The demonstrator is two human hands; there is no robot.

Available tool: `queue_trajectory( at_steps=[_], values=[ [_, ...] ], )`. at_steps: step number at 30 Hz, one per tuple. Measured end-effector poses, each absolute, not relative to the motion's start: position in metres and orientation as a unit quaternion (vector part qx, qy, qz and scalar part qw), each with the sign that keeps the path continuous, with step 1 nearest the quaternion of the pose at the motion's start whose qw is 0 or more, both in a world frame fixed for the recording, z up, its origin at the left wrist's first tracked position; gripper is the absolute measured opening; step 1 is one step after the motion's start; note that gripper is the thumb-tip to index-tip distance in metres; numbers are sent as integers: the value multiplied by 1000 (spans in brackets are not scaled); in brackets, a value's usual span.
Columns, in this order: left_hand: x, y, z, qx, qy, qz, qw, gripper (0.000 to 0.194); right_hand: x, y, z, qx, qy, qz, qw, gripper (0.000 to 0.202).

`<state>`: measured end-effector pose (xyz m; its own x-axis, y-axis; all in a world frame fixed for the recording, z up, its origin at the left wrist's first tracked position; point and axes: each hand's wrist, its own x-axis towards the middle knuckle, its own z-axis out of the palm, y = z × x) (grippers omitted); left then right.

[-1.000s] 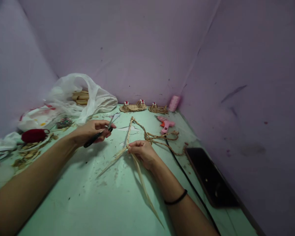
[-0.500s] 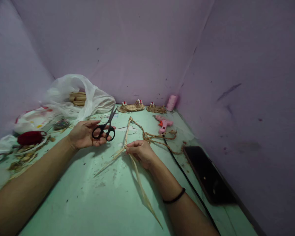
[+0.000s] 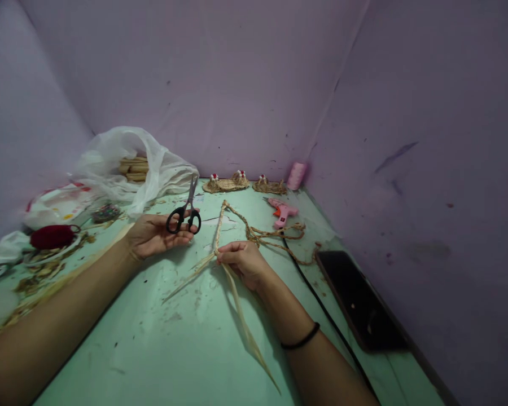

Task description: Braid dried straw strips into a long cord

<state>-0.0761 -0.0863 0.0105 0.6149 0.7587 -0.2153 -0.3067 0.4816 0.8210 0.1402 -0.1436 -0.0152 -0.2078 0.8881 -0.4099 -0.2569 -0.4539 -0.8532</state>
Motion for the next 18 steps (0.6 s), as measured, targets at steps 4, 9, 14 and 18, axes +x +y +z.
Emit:
queue_trajectory(
  at_steps=[4, 9, 14, 18],
  values=[
    [-66, -93, 8, 534, 354, 273, 717, 42, 141, -144, -15, -477, -326, 706, 409, 18],
    [-48, -105, 14, 791, 482, 248, 286, 42, 145, -143, -14, -472, -335, 704, 411, 17],
    [-47, -113, 22, 888, 426, 162, 56, 26, 152, -139, -15, -466, -357, 694, 417, 15],
    [-51, -110, 20, 926, 351, 124, 66, 44, 154, -138, -15, -468, -369, 693, 407, 11]
  ],
)
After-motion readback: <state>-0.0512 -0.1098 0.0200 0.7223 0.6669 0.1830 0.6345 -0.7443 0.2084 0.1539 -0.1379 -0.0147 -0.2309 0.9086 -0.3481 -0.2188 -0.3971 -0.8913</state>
